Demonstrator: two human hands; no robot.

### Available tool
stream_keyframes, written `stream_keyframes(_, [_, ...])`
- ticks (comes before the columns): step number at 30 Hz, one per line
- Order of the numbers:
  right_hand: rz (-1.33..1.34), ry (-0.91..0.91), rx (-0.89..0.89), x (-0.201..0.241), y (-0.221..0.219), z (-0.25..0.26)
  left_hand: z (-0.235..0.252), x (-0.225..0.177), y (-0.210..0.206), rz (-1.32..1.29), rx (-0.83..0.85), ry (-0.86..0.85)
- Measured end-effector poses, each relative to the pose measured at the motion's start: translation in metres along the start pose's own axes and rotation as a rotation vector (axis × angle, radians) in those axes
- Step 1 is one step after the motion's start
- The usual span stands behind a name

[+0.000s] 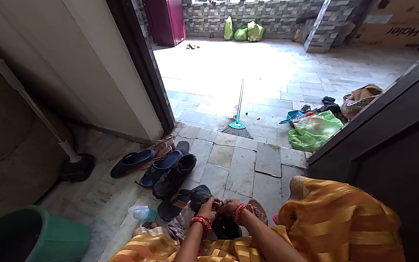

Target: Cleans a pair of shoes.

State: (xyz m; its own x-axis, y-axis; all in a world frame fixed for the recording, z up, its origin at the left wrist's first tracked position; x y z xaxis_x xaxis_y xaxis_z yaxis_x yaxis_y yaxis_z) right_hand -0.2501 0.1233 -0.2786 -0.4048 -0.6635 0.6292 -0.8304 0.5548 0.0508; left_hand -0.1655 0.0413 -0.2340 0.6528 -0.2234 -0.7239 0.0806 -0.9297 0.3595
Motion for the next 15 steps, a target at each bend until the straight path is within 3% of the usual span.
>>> stream_keyframes(5, [-0.145,0.026,-0.009,0.009,0.000,-0.011,0.002,0.007,0.000,0.102,-0.058,0.094])
stream_keyframes(10, [-0.521,0.128,-0.036,0.027,-0.004,-0.017,0.000,0.014,0.006,0.092,-0.102,0.178])
stream_keyframes(15, [-0.675,0.264,-0.037,0.041,-0.015,-0.025,0.000,0.019,0.008,0.051,-0.123,0.201])
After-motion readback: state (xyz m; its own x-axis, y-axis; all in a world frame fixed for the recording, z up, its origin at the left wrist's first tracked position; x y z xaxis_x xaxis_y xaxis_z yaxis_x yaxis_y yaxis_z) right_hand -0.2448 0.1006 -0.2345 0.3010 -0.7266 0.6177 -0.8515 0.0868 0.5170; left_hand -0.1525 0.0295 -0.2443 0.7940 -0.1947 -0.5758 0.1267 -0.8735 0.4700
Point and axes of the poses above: each hand's wrist, its own z-axis towards the middle knuckle, its own y-axis out of the back of the hand, x = y × z, the point moved 8 cm from there along z, towards the middle knuckle
